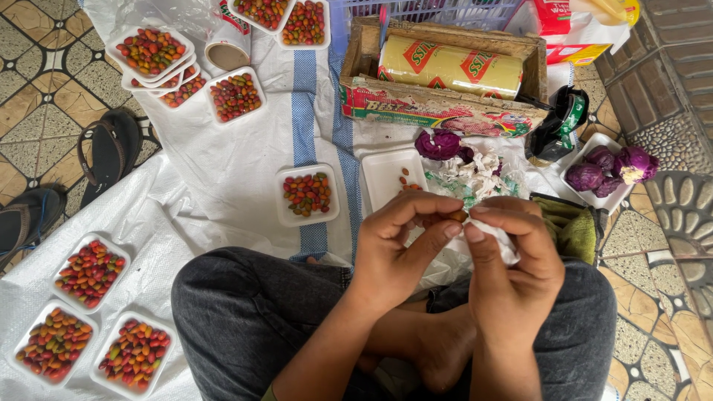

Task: The person sits on the floor and peels small colorful fruits one by one using a white tissue. They place the peeled fruits into a white tray and discard the peels into a pile of used tissues.

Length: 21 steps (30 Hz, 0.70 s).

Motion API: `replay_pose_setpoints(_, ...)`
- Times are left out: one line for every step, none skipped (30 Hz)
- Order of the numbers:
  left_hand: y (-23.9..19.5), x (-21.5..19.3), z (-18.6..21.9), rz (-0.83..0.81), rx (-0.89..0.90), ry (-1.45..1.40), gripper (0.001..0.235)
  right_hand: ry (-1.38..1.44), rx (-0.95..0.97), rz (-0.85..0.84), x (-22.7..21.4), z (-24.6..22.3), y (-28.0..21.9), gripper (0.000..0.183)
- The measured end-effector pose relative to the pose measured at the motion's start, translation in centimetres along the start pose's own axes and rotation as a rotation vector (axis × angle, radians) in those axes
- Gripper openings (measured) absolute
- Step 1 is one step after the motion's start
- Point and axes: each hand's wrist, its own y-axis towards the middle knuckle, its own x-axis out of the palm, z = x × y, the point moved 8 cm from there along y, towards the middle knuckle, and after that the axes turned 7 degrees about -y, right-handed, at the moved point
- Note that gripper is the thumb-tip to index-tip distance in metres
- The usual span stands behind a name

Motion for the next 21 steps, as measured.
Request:
replay_pose_setpoints(0.0, 0.0, 0.0, 0.0, 0.0, 0.0, 0.019, 0.0, 0.0, 0.0, 0.0, -0.1, 0.0, 0.007)
replay_pose_setpoints(0.1, 0.0, 0.3, -0.008, 0.022, 0.04, 0.017, -0.023, -0.009, -0.019, 0.1, -0.3, 0.1, 0.006)
replay_pose_setpoints(0.1, 0.1, 0.5, -0.016, 0.044, 0.08, 0.015, -0.046, -0.018, -0.038, 0.3, -0.4, 0.1, 0.006)
replay_pose_setpoints(0.1, 0.0, 0.5, -0.016, 0.044, 0.081, 0.015, -0.046, -0.018, -0.038, 0.3, -0.4, 0.1, 0.006)
replay_pose_setpoints(0.1, 0.0, 0.6, -0.028, 0.047, 0.089, 0.014, -0.045, -0.007, -0.029, 0.2, -0.2, 0.1, 0.006)
replay_pose_setpoints(0.2, 0.0, 0.6, -0.04, 0.049, 0.098, 0.013, -0.044, 0.005, -0.019, 0.2, 0.0, 0.2, 0.005)
replay_pose_setpoints(0.2, 0.0, 0.6, -0.039, 0.05, 0.098, 0.013, -0.044, 0.004, -0.02, 0.1, 0.1, 0.2, 0.005)
replay_pose_setpoints(0.2, 0.1, 0.7, -0.064, 0.061, 0.073, 0.013, -0.058, -0.004, -0.013, -0.1, 0.1, 0.2, 0.006)
replay_pose_setpoints(0.2, 0.2, 0.8, -0.089, 0.07, 0.047, 0.014, -0.071, -0.009, -0.005, -0.3, 0.2, 0.2, 0.007)
replay_pose_setpoints(0.1, 0.2, 0.9, -0.088, 0.07, 0.047, 0.014, -0.072, -0.009, -0.006, -0.3, 0.3, 0.2, 0.007)
replay_pose_setpoints(0.1, 0.2, 1.0, -0.099, 0.073, 0.022, 0.013, -0.088, -0.003, 0.001, -0.4, 0.4, 0.3, 0.008)
replay_pose_setpoints(0.0, 0.3, 1.0, -0.109, 0.076, -0.003, 0.013, -0.104, 0.003, 0.008, -0.5, 0.6, 0.3, 0.01)
replay_pose_setpoints(0.0, 0.4, 1.3, -0.11, 0.075, -0.003, 0.013, -0.104, 0.004, 0.009, -0.5, 0.6, 0.3, 0.01)
replay_pose_setpoints(0.0, 0.2, 1.2, -0.077, 0.019, -0.041, 0.015, -0.097, 0.01, 0.016, -0.5, 0.6, 0.3, 0.009)
replay_pose_setpoints(0.0, 0.0, 1.1, -0.043, -0.035, -0.08, 0.016, -0.09, 0.015, 0.022, -0.5, 0.7, 0.3, 0.009)
replay_pose_setpoints(0.1, 0.0, 1.2, -0.044, -0.035, -0.08, 0.016, -0.09, 0.014, 0.022, -0.5, 0.7, 0.3, 0.009)
replay_pose_setpoints(0.2, 0.0, 1.7, -0.054, 0.016, -0.029, 0.019, -0.068, 0.007, 0.036, -0.6, 0.7, 0.3, 0.009)
replay_pose_setpoints(0.3, 0.0, 2.2, -0.064, 0.067, 0.022, 0.021, -0.047, -0.001, 0.049, -0.6, 0.6, 0.3, 0.008)
replay_pose_setpoints(0.2, 0.0, 2.3, -0.063, 0.067, 0.023, 0.021, -0.046, -0.001, 0.048, -0.5, 0.6, 0.2, 0.008)
replay_pose_setpoints(0.1, 0.1, 2.6, -0.065, 0.081, 0.029, 0.023, -0.026, 0.001, 0.071, -0.6, 0.5, 0.1, 0.007)
replay_pose_setpoints(0.0, 0.1, 2.9, -0.067, 0.094, 0.034, 0.025, -0.007, 0.003, 0.094, -0.7, 0.5, 0.0, 0.007)
